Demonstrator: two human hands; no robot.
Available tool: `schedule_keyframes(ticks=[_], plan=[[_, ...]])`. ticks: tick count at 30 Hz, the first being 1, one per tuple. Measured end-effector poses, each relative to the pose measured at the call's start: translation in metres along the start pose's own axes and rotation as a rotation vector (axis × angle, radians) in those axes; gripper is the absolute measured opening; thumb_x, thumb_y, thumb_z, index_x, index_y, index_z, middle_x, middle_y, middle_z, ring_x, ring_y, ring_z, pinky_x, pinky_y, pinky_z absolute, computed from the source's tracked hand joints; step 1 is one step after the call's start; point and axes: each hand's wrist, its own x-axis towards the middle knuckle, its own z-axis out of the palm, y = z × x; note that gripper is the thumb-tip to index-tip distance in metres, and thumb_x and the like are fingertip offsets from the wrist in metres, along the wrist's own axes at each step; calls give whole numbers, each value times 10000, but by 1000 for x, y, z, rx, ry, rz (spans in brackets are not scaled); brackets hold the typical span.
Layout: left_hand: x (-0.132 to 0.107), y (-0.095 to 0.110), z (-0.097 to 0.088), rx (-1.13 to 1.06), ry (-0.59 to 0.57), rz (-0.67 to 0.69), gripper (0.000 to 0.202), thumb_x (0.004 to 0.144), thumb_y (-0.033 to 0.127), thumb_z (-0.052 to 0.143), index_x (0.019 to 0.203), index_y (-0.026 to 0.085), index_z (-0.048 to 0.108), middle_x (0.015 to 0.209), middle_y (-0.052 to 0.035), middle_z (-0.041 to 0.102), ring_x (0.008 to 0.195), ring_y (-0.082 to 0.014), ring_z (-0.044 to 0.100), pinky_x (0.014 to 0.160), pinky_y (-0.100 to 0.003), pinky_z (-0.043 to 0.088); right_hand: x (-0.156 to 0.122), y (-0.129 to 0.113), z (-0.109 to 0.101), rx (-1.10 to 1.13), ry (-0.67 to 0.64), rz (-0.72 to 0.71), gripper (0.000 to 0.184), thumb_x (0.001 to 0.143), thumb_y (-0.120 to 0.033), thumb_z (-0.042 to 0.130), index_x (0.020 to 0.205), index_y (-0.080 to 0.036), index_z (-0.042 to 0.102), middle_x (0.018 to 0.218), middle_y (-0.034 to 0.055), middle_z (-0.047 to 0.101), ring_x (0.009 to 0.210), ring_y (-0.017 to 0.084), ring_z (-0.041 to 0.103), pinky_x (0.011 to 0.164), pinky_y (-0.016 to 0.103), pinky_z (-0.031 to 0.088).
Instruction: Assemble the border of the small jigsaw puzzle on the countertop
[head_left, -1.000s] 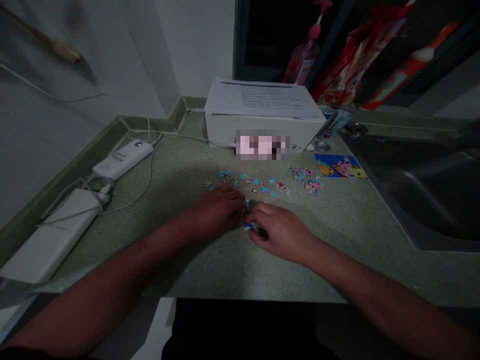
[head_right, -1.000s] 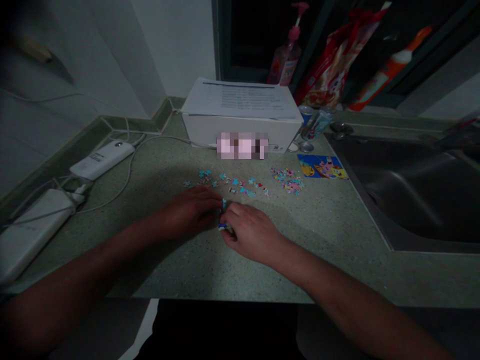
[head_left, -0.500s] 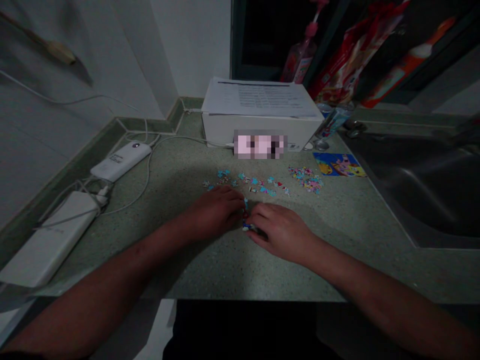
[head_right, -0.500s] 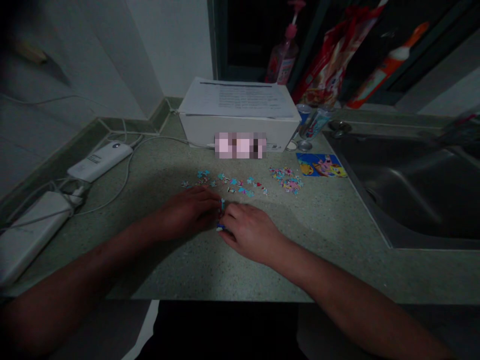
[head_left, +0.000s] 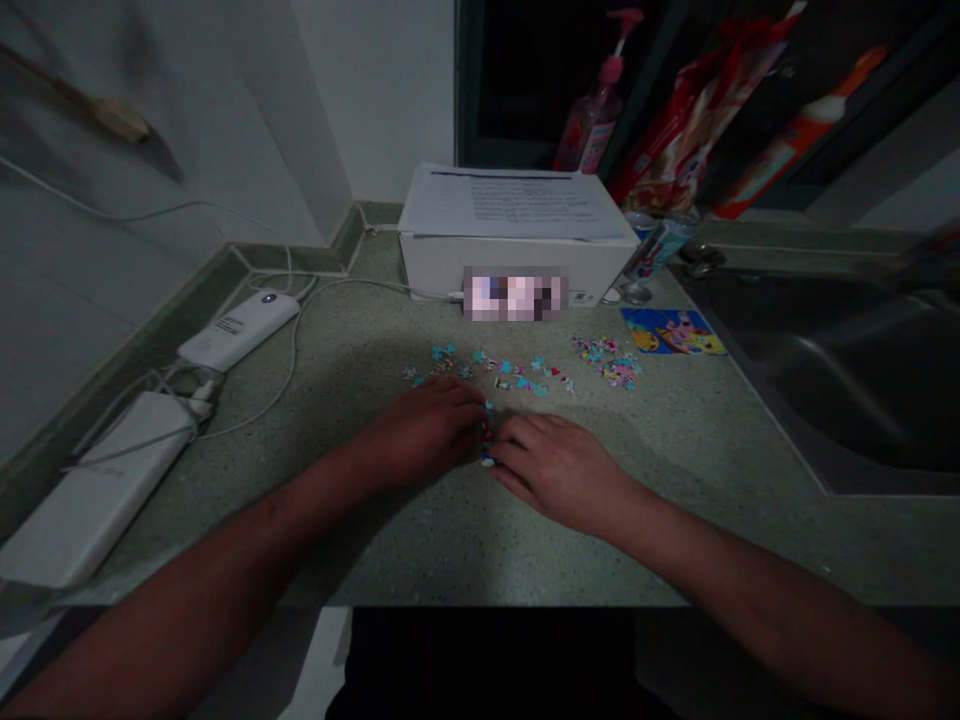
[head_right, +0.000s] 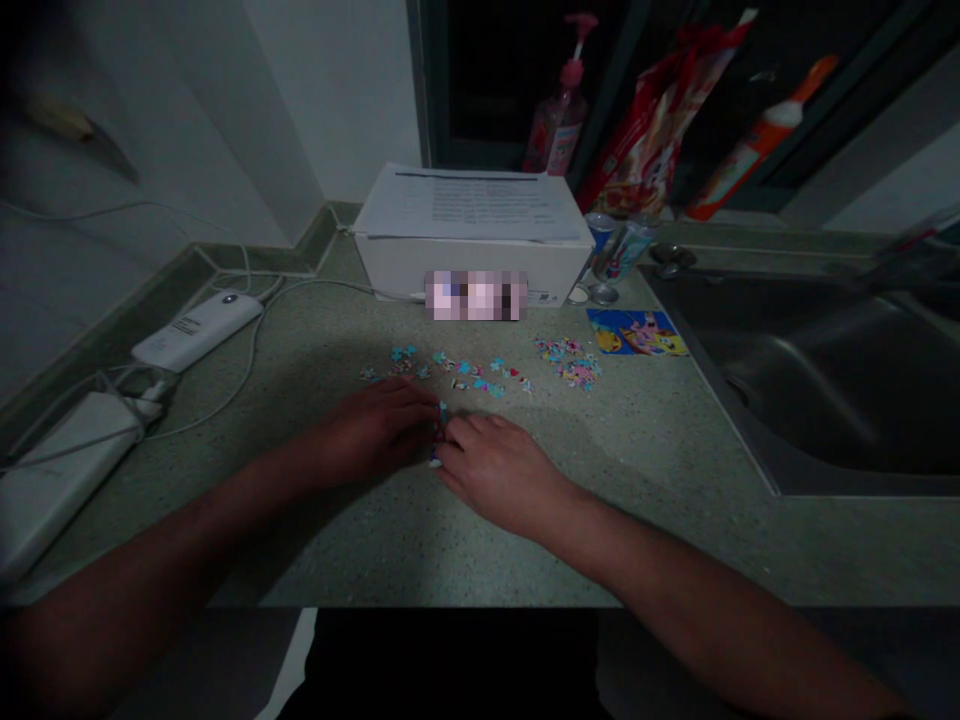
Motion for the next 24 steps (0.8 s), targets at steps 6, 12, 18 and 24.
schedule_keyframes(ticks=[6,12,18,24], plan=[[0,0,0,-16,1,-1,150,1048,205,619,1075,211,766,1133,-94,769,1091,-264,679,998,-448,540,1,-1,0,-43,7,-20,165,1070,-301,676,1016,-180,774,978,80,715,927,238,661,832,383,543],[1,0,-1,5,-9,4,145,1049,208,625,1088,198,764,1155,-98,771,1097,-271,680,1002,-453,541,1,-1,0,-59,6,-20,161,1064,-315,691,1032,-180,773,980,74,713,930,235,655,829,377,542],[0,-1,1,17,1,5,135,1042,216,638,1078,202,767,1137,-93,770,1088,-276,679,991,-455,550,1,0,2,-64,28,-19,189,1090,-308,644,1010,-186,764,968,72,713,913,224,648,811,368,530],[1,1,-1,-28,-1,-3,147,1053,218,619,1059,212,766,1119,-99,766,1074,-275,681,990,-472,546,1,-1,2,-71,33,-10,169,1077,-290,657,1002,-180,761,960,71,711,907,226,654,819,370,537]])
